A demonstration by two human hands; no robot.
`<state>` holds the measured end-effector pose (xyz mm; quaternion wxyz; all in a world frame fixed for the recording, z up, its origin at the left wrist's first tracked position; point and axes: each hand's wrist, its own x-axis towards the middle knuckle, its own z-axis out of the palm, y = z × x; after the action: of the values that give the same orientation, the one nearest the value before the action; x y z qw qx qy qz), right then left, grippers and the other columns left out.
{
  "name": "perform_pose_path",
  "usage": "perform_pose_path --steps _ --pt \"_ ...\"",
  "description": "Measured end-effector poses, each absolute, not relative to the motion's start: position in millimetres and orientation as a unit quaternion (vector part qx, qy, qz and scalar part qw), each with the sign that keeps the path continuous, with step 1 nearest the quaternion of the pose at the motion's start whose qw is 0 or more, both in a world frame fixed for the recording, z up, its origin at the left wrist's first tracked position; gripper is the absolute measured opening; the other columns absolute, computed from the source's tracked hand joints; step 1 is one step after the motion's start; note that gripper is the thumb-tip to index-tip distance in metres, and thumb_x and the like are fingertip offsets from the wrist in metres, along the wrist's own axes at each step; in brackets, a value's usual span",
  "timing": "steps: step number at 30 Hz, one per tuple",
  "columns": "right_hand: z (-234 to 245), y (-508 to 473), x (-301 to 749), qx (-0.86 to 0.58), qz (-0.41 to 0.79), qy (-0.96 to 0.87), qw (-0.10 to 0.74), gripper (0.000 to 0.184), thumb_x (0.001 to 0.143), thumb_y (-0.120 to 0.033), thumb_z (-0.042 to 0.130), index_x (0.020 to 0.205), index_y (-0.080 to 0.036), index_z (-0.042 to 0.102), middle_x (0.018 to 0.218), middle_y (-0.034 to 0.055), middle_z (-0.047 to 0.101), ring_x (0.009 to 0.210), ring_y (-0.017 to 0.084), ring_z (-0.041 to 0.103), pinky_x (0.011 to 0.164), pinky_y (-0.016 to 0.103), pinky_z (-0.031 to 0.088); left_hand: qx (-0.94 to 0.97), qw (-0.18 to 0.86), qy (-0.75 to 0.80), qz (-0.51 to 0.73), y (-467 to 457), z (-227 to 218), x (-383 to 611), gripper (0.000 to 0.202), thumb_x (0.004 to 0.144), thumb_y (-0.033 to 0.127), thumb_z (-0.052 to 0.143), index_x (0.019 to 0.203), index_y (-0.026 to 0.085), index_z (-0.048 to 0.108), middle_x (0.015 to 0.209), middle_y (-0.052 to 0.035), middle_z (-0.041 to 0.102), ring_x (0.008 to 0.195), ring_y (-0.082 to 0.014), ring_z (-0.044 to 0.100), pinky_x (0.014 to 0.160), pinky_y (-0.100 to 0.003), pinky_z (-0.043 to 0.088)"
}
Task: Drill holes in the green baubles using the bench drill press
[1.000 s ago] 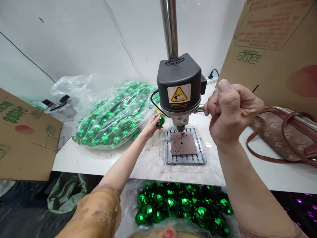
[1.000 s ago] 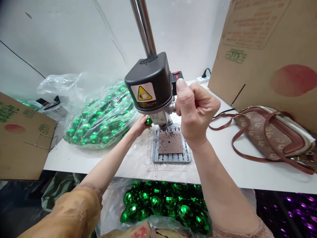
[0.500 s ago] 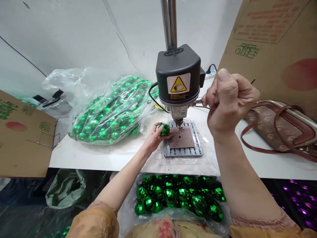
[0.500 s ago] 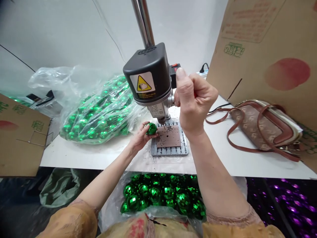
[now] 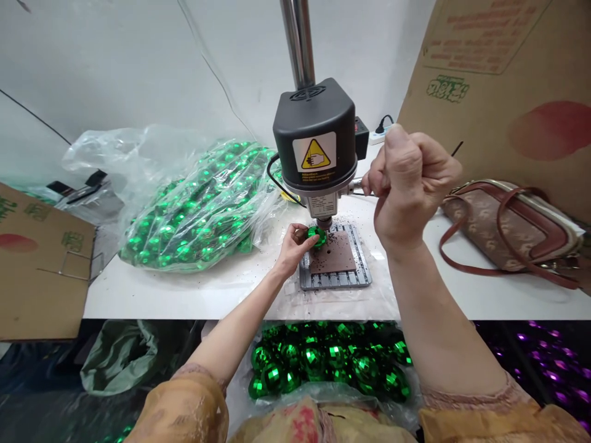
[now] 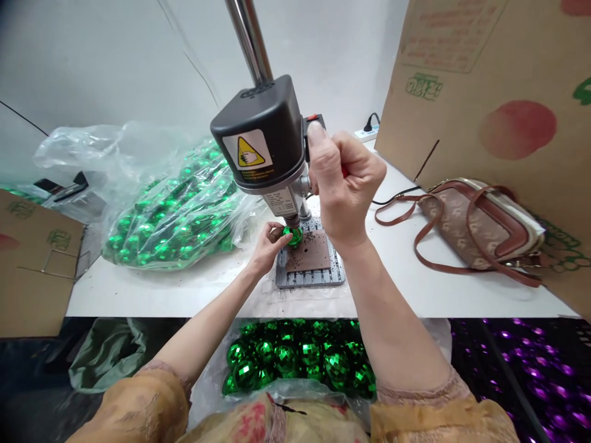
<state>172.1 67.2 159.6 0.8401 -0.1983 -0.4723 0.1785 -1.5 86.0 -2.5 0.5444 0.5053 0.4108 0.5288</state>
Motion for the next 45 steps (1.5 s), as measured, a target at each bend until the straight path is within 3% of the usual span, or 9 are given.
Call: perform_pose_path --steps 8,18,29,35,45 --pt "160 65 171 -0.202 0.175 -0.473 0.840 0.050 0.090 -0.038 0.064 0.053 -0.023 0.036 0.044 -0.0056 0.033 0.039 0.009 0.028 0.044 0.033 0.024 0.532 0.549 0.402 0.503 84 -12 4 0.058 0.066 0.042 0.091 0.102 0.021 0.051 0.101 -0.0035 0.072 0.099 -0.0182 0.068 0.090 -0.032 0.050" --pt "160 64 171 -0.186 0.186 -0.463 0.846 0.050 0.088 -0.041 0.067 0.053 -0.023 0.036 0.044 -0.0062 0.032 0.039 0.009 0.029 0.043 0.033 0.022 0.595 0.506 0.400 0.480 83 -19 4 0.055 0.072 0.039 0.088 0.115 0.019 0.063 0.123 -0.0112 0.070 0.120 -0.0264 0.064 0.109 -0.043 0.045" --pt "157 64 172 -0.209 0.172 -0.465 0.843 0.052 0.087 -0.045 0.067 0.053 -0.024 0.034 0.045 -0.0050 0.032 0.041 0.011 0.027 0.044 0.035 0.023 0.627 0.511 0.357 0.467 71 -22 5 0.055 0.074 0.042 0.087 0.117 0.019 0.062 0.121 -0.0109 0.070 0.119 -0.0274 0.065 0.107 -0.044 0.049" --pt "153 64 174 -0.275 0.159 -0.507 0.801 0.054 0.092 -0.057 0.054 0.055 -0.025 0.031 0.049 -0.0026 0.033 0.045 0.012 0.033 0.049 0.036 0.031 0.637 0.500 0.359 0.464 71 -23 6 0.059 0.071 0.043 0.089 0.116 0.018 0.059 0.117 -0.0106 0.072 0.115 -0.0266 0.067 0.107 -0.044 0.049" --pt "139 61 170 -0.255 0.087 -0.500 0.823 0.055 0.096 -0.045 0.054 0.058 -0.023 0.021 0.048 -0.0052 0.023 0.042 0.006 0.028 0.044 0.028 0.028 0.638 0.496 0.364 0.463 71 -24 9 0.059 0.072 0.044 0.089 0.116 0.018 0.059 0.125 -0.0122 0.069 0.117 -0.0265 0.066 0.106 -0.044 0.050"
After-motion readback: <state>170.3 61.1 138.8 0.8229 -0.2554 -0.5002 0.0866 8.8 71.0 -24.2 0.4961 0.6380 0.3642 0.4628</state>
